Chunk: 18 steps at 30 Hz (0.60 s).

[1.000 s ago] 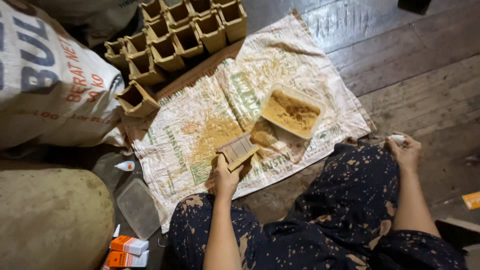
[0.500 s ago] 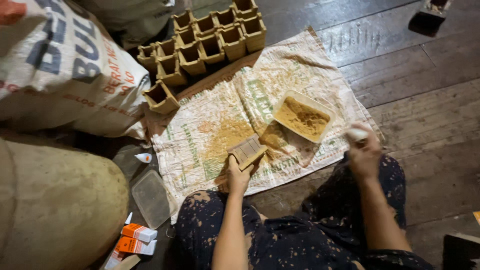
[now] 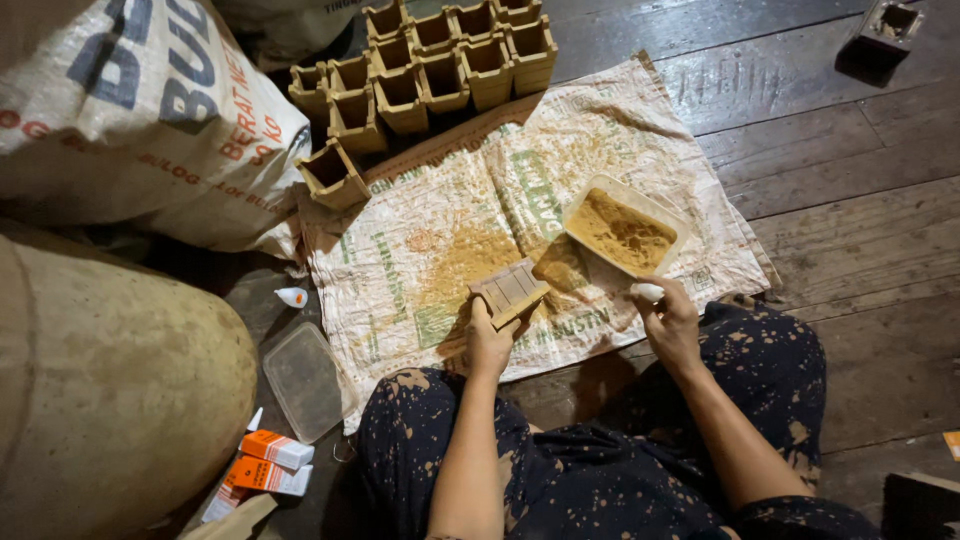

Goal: The person assembles small wooden boxes by applying glue to the edges and pressing the panels together on a workspace covered with a sack.

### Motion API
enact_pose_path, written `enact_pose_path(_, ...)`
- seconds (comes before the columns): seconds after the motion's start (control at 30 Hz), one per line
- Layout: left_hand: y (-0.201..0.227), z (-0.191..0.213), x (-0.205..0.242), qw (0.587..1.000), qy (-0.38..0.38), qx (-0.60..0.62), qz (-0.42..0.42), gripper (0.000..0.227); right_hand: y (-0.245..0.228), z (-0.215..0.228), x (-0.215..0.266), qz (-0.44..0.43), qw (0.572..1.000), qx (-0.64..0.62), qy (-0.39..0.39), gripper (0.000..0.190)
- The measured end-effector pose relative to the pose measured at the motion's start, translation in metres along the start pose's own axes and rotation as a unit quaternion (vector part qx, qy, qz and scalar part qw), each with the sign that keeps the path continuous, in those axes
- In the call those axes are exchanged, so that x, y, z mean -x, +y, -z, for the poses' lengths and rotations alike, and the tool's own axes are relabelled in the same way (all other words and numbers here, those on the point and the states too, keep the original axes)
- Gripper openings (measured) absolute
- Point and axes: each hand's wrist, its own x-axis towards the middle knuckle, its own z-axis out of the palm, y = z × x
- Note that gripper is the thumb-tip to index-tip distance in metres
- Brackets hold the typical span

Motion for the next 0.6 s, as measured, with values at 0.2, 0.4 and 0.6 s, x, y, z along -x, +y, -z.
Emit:
enact_pose_path(0.2, -0.007, 0.000, 0.002, 1.000, -0.001, -0.022, 0.010, 0.047, 0.007, -0.005, 0.003, 0.019, 0.999, 0.030, -0.020, 0.027)
enact_pose_path(0.4, -0.018, -0.004, -0.004, 0.999, -0.006, -0.032, 0.020, 0.048, 0.015, -0.006, 0.004, 0.023, 0.998, 0.045, -0.022, 0.026)
enact_pose_path(0.6, -0.020, -0.005, -0.007, 0.999, -0.015, -0.025, 0.019, 0.049, 0.002, -0.004, 0.002, 0.015, 0.998, 0.049, -0.030, 0.028)
